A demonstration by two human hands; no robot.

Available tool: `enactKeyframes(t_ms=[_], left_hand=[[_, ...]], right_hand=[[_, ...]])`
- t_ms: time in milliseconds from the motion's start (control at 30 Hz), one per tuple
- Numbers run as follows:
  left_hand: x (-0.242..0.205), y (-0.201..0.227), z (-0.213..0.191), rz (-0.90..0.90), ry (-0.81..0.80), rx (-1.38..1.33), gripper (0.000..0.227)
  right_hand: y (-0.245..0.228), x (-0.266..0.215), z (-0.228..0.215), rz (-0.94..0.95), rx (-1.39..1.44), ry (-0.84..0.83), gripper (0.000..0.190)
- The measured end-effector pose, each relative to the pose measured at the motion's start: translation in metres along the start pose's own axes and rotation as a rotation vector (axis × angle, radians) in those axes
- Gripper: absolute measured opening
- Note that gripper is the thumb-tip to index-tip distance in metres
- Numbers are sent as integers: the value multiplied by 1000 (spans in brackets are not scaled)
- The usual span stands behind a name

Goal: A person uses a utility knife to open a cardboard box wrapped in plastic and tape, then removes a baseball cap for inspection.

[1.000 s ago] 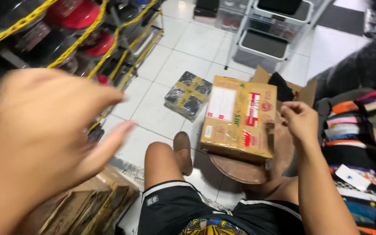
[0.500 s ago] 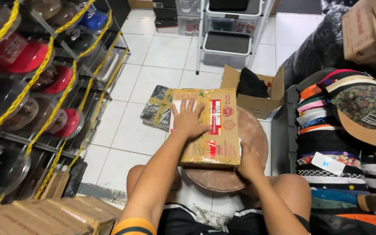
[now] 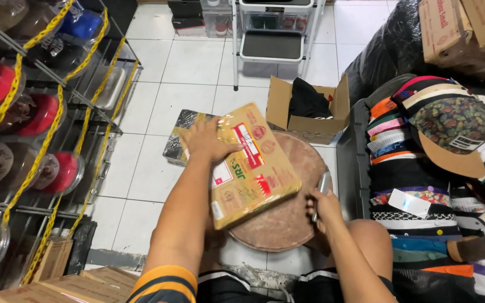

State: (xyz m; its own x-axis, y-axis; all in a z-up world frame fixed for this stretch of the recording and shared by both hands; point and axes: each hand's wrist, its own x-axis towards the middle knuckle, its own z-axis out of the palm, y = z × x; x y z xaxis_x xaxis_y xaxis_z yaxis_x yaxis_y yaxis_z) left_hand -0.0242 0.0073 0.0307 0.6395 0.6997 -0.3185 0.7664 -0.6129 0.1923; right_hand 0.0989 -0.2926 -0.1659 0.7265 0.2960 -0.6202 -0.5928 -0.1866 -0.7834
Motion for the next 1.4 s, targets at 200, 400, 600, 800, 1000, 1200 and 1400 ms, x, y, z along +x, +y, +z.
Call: enactKeyframes(t_ms=[200, 400, 600, 800, 1000, 1200, 1400], left_hand=[[-31, -37, 14, -279, -62, -69, 105], [-65, -62, 44, -289, -75, -13, 102], [-79, -4, 40, 184, 148, 131, 93], [-34, 42, 62, 274, 23, 24, 89], [-27, 42, 72, 252, 54, -1, 90], [-26, 42, 75, 244, 64, -21, 89], [-23, 40, 75, 252, 80, -15, 88]], right_hand=[[-71, -65, 45, -102, 253, -197, 53], [-97, -60, 78, -285, 56, -274, 47], [-99, -20, 63, -318, -171, -114, 33], [-108, -6, 65, -378, -360, -156, 50], [-127, -18, 77, -401, -563, -132, 43], [-125, -6, 78, -359, -496, -147, 43], [-132, -23, 77, -374, -694, -71, 44]])
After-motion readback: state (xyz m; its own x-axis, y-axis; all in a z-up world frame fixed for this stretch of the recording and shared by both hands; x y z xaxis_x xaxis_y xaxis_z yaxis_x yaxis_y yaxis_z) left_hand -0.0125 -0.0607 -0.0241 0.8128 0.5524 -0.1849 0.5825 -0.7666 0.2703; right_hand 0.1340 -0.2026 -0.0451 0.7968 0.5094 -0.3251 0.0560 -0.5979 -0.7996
